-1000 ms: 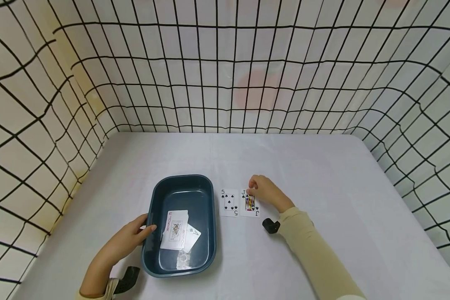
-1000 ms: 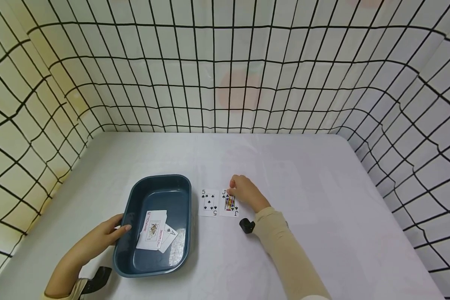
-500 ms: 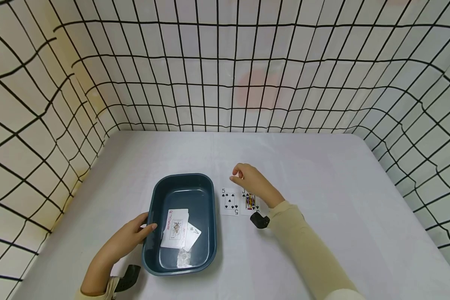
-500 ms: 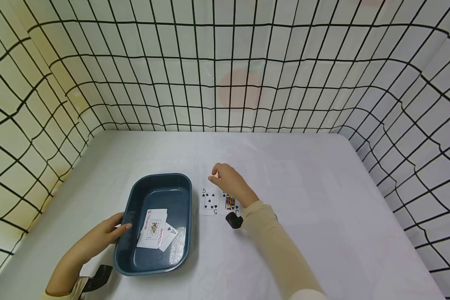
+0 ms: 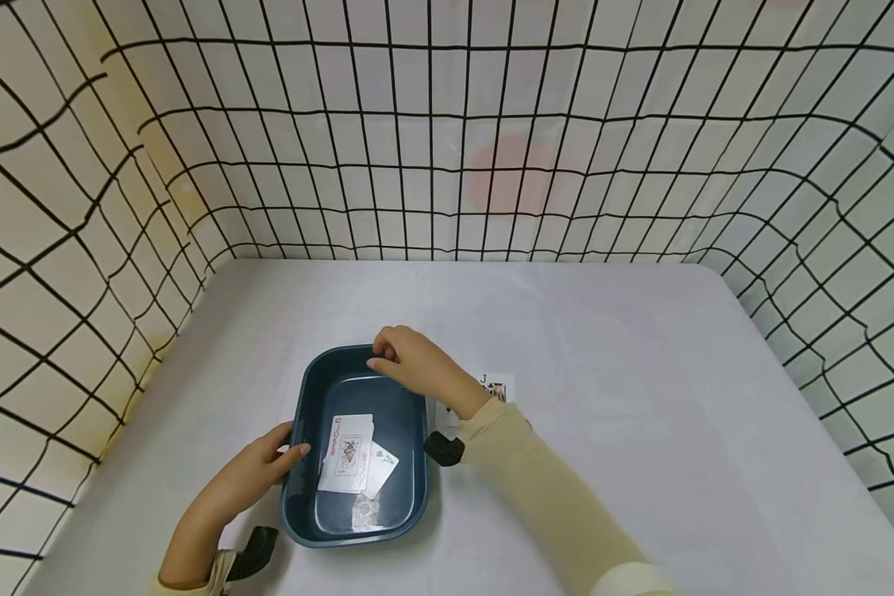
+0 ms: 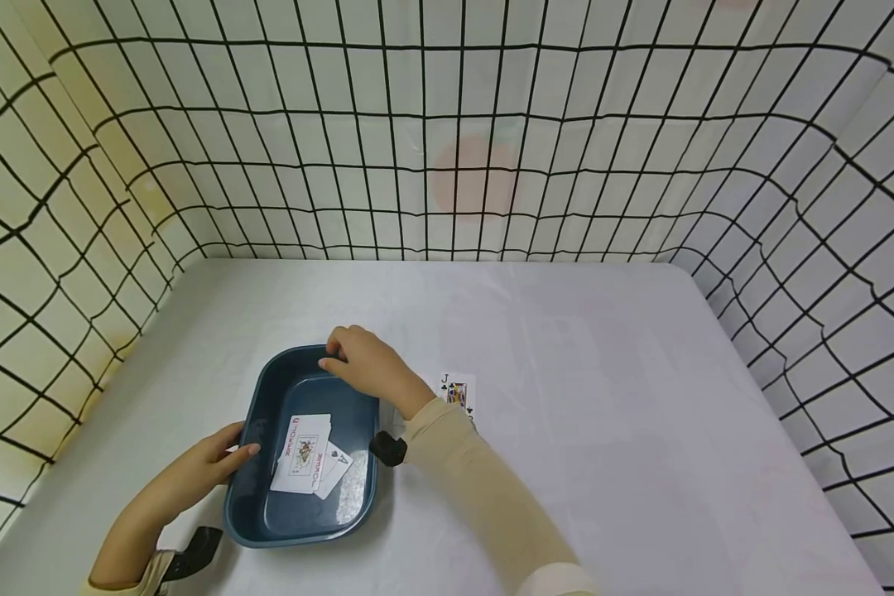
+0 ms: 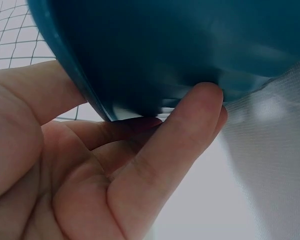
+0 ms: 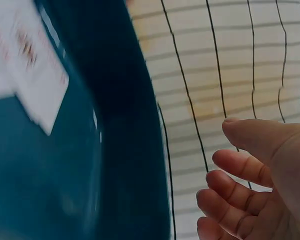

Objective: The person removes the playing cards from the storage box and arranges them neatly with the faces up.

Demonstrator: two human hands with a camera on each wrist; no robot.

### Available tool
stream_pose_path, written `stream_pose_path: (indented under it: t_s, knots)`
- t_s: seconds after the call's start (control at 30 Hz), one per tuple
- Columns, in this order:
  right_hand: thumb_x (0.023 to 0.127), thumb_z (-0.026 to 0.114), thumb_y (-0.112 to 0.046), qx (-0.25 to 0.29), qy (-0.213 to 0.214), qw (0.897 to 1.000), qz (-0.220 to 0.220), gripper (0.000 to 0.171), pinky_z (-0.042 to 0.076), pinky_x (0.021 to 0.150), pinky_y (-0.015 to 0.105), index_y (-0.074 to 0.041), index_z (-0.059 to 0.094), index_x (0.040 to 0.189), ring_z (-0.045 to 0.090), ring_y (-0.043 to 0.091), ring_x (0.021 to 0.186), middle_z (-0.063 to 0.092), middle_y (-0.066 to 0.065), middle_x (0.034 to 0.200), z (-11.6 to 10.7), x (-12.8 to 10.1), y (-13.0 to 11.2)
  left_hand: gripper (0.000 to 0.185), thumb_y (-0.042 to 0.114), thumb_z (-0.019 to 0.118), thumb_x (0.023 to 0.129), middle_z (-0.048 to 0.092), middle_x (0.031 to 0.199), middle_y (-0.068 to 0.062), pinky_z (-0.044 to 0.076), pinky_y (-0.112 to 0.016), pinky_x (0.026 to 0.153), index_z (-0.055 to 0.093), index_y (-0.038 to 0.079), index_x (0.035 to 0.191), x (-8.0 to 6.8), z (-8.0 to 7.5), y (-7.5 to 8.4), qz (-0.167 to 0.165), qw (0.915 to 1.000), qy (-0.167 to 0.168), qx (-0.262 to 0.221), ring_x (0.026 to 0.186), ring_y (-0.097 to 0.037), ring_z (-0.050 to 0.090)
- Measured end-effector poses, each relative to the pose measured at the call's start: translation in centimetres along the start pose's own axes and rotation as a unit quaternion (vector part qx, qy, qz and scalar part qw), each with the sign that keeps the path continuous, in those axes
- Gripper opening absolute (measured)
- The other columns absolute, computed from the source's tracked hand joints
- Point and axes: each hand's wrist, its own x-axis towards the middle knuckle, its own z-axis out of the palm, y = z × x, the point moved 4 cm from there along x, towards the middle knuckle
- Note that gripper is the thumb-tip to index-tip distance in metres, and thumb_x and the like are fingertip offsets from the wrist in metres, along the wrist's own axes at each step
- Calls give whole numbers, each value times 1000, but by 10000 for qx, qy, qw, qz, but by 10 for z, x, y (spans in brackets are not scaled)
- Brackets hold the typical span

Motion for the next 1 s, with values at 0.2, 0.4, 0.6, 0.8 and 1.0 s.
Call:
stream_pose_path:
  t_s: [0.2,0.4,0.6,0.8,1.0]
  knots:
    - [89,56,-29,-88,-222,9997,-103,25,42,67,16,-9,56,103,48,8,78,50,-2,88,29,13,-24,53,24,53,91,44,125,-28,51,-45,71,34,-5,132,0,-1,1,42,9999,-44,-138,96,-32,57]
    - [85,57,-43,-944,-723,9926,252,40,45,76,21,-12,59,111,53,9,90,57,-1,105,66,17,-23,52,23,52,92,45,123,-27,51,-45,71,35,-5,131,1,-1,1,66,9998,-85,-164,94,-31,58]
    - [72,67,-52,-1724,-1486,9714,678,66,44,85,34,-10,53,122,50,19,105,53,5,117,89,14,-12,52,24,52,91,47,122,-27,51,-45,70,36,-5,131,1,0,1,52,10000,-39,-23,94,-33,58]
    - [60,78,-49,-2362,-1595,9543,897,82,41,89,37,-9,48,125,44,22,112,47,7,125,92,11,-11,54,25,53,91,46,123,-28,51,-45,69,35,-5,131,1,-1,1,39,10000,18,1,94,-34,58]
    - [67,77,-42,-2768,-1733,9411,877,71,40,88,33,-9,48,123,46,19,104,53,5,119,95,11,-10,56,26,53,91,44,125,-29,52,-44,68,34,-6,132,1,0,1,53,10000,20,-43,95,-35,57]
